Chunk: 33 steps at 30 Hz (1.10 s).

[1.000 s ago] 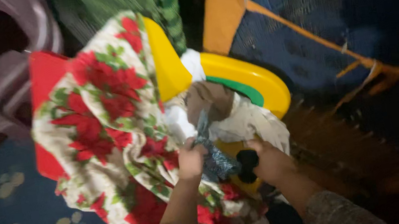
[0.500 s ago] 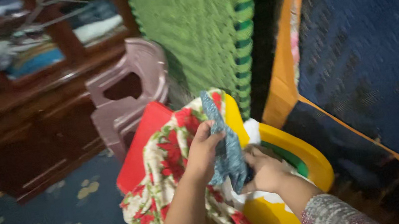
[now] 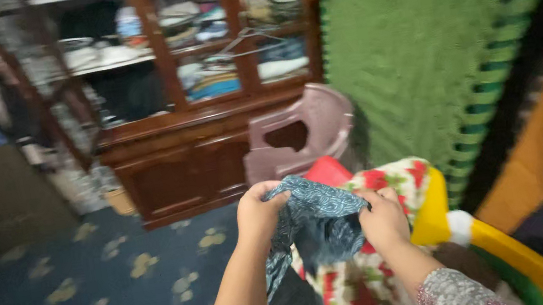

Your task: The person picks up clothing items from a surface, carries them to a wooden cabinet, and places them onto a shelf by hand.

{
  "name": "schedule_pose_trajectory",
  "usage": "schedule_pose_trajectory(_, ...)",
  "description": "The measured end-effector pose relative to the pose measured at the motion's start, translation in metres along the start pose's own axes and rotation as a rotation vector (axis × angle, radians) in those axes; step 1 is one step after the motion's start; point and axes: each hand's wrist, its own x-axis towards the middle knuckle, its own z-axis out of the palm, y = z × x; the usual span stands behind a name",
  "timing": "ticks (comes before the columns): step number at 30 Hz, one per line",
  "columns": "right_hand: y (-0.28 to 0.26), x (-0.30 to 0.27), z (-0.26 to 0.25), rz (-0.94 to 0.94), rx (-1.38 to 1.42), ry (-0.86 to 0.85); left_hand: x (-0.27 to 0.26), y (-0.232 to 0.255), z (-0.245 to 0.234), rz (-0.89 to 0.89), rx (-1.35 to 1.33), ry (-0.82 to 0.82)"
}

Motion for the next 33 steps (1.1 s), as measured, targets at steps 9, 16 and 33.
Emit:
schedule_pose_trajectory(9, -0.174, -0.059, 0.124, -0.426, 0.441, -0.092, -0.024, -0.011, -0.192, 0.035, -0.097, 0.364)
schedule_pose_trajectory(16, -0.296, -0.119, 0.176, -0.16, 1.045, -0.518, -0.064, -0.017, -0.28, -0.051, 0.06, 0.596)
schedule_pose_trajectory(33, -0.505, -0.223, 0.317, 0.225, 1.531, -1.45, -0.174, -0.087, -0.462, -0.838, -0.647, 0.849)
